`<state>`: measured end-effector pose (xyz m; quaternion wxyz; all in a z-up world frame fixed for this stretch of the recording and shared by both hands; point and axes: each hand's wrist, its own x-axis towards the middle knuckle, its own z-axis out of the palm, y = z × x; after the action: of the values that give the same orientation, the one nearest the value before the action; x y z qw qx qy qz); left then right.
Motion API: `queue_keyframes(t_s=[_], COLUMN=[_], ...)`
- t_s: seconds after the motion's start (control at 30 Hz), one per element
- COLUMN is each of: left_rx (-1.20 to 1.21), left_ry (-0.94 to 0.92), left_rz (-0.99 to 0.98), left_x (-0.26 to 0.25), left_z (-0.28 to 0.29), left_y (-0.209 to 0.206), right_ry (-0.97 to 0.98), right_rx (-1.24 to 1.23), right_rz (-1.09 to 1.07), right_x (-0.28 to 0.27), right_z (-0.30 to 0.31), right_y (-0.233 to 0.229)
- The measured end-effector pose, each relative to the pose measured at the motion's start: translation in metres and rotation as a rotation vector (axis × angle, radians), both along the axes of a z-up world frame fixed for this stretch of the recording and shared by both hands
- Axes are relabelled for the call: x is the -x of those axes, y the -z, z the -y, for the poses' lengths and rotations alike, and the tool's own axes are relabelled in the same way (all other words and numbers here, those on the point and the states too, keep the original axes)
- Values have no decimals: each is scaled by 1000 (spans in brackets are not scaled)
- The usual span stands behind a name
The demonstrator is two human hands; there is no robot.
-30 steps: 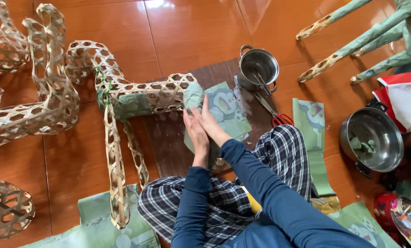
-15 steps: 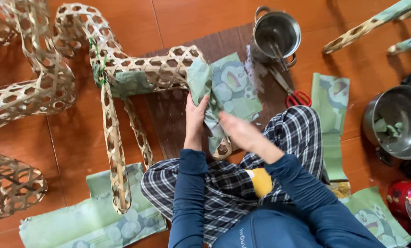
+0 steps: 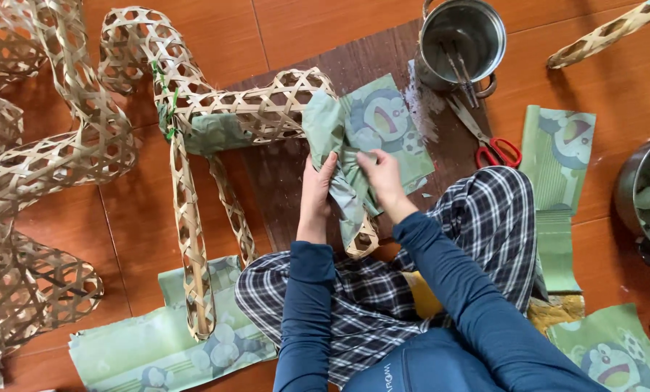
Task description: Applying paper strips to a woven bamboo frame using paste to create a decorative object
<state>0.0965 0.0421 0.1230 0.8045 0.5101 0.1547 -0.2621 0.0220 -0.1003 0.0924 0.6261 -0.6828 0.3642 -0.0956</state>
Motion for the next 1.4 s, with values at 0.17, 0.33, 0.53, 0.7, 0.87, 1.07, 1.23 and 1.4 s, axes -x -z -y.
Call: queue_keyframes(t_s=[0.17,0.33,0.53,0.7,0.87,1.07,1.23,1.4], left_rx=[35,66,193,167,-290,-239,-241,-358], left_ry=[39,-14,-53,-84,135,70,81,116], left_rz=[-67,-102,-150,-91,206,260,226,192], left_x=[-1,4,8,5,16,23,19,16], left_z=[1,7,10,11,3,5,8,11], left_y=[11,7,28,51,-20,-84,-81,-54], right_ry=[181,21,-79,-250,-506,-428,-616,-625], right_rx=[-293,-156,-178,90,468,758,1011,1131], right_rz=[44,61,70,100,-90,362,213,-70], right_x=[-7,-22,-21,-18,-20,-35,-74,-115], right_z=[20,-14,-37,-44,-22,-28,-24,-7], right_y=[-21,-97,-124,-148,-148,-161,-99,-84])
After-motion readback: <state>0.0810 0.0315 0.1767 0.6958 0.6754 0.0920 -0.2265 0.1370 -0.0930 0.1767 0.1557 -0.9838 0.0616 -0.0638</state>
